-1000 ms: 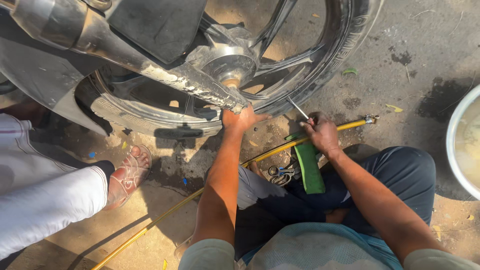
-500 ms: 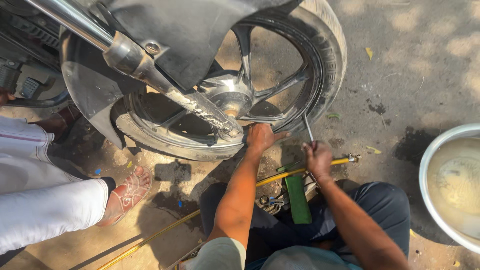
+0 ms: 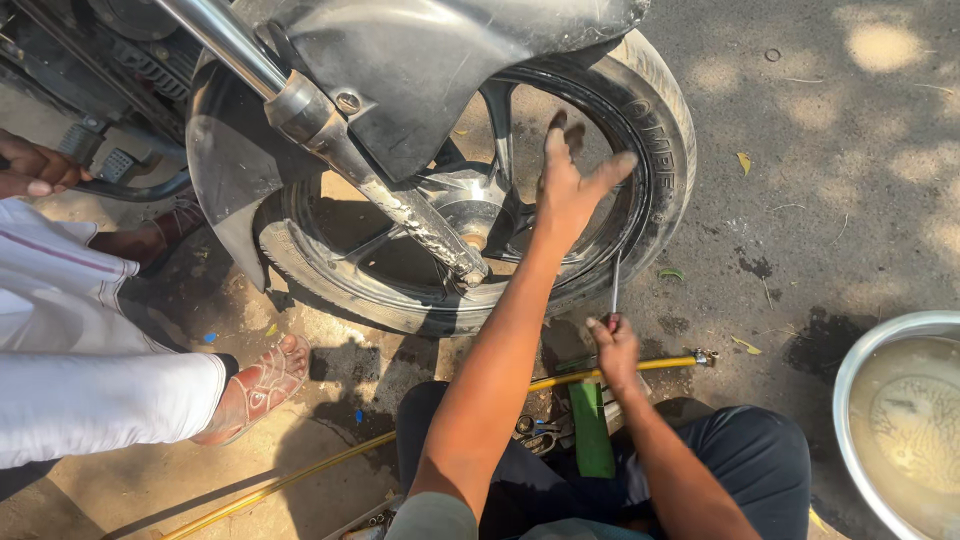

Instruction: The person sits on the ground beside a motorcycle front wheel and works on the tire, prying at the tire bead with a metal tool and manipulating the wheel by hand. A water basin and an air hose lie nearby as the person continues working around the rim.

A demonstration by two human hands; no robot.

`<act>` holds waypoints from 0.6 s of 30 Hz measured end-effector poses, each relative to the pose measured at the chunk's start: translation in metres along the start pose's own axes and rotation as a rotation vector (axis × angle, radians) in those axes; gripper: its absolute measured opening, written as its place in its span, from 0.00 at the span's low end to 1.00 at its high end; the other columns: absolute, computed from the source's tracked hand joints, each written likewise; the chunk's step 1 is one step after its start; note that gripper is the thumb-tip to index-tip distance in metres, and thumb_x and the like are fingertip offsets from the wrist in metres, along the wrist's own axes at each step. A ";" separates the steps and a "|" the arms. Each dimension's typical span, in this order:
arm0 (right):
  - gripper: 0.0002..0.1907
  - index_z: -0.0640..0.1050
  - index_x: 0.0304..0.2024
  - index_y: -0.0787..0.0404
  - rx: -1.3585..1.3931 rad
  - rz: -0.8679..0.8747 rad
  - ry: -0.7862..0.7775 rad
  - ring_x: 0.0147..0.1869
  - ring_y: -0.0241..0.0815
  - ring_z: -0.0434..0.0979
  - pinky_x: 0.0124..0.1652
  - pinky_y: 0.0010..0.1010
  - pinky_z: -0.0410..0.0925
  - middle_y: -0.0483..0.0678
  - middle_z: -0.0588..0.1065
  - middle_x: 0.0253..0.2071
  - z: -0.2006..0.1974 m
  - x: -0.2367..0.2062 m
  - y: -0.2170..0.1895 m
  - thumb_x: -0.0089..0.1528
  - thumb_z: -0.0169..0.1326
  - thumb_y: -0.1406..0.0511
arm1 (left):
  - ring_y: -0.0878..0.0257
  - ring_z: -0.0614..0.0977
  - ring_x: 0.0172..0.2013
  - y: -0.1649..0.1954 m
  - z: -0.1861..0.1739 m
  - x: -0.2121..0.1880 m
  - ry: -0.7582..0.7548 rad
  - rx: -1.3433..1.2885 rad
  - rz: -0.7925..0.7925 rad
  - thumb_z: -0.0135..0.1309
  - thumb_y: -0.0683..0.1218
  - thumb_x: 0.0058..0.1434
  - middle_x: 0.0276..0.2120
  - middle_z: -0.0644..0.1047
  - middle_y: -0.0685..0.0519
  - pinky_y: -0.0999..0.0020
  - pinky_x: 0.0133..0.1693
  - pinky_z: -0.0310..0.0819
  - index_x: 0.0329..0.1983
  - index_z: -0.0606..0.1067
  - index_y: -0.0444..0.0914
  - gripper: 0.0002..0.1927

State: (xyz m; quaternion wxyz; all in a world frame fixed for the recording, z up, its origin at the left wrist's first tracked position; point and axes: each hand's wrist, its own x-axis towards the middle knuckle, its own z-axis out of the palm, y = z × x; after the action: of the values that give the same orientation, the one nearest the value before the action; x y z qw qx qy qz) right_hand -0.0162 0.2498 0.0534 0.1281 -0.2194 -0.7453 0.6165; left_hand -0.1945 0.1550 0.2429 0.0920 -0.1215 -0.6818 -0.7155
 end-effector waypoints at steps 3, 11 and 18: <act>0.17 0.68 0.31 0.63 -0.067 -0.038 0.109 0.31 0.35 0.60 0.32 0.30 0.62 0.44 0.64 0.26 0.031 -0.014 0.018 0.61 0.64 0.64 | 0.53 0.71 0.41 0.032 0.036 0.045 0.096 -0.403 -0.072 0.75 0.49 0.56 0.40 0.71 0.40 0.61 0.47 0.66 0.43 0.68 0.21 0.32; 0.09 0.71 0.31 0.59 0.289 0.122 -0.084 0.28 0.33 0.68 0.29 0.28 0.65 0.43 0.71 0.25 0.029 -0.015 0.001 0.61 0.59 0.65 | 0.64 0.77 0.41 0.054 0.061 0.049 0.270 -0.649 0.182 0.73 0.54 0.54 0.38 0.79 0.54 0.70 0.49 0.70 0.41 0.78 0.32 0.24; 0.06 0.75 0.34 0.54 -0.136 0.351 -0.485 0.18 0.35 0.67 0.19 0.30 0.60 0.42 0.70 0.19 -0.050 0.016 -0.005 0.62 0.58 0.62 | 0.59 0.77 0.44 0.045 0.009 0.001 0.092 -0.043 0.023 0.67 0.59 0.61 0.47 0.76 0.42 0.60 0.48 0.74 0.54 0.68 0.28 0.35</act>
State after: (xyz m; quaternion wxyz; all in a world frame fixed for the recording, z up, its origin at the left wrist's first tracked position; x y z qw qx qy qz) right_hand -0.0080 0.2995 0.0673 -0.1767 -0.1992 -0.7444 0.6123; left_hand -0.1822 0.1620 0.2862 0.1288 -0.0981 -0.6598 -0.7338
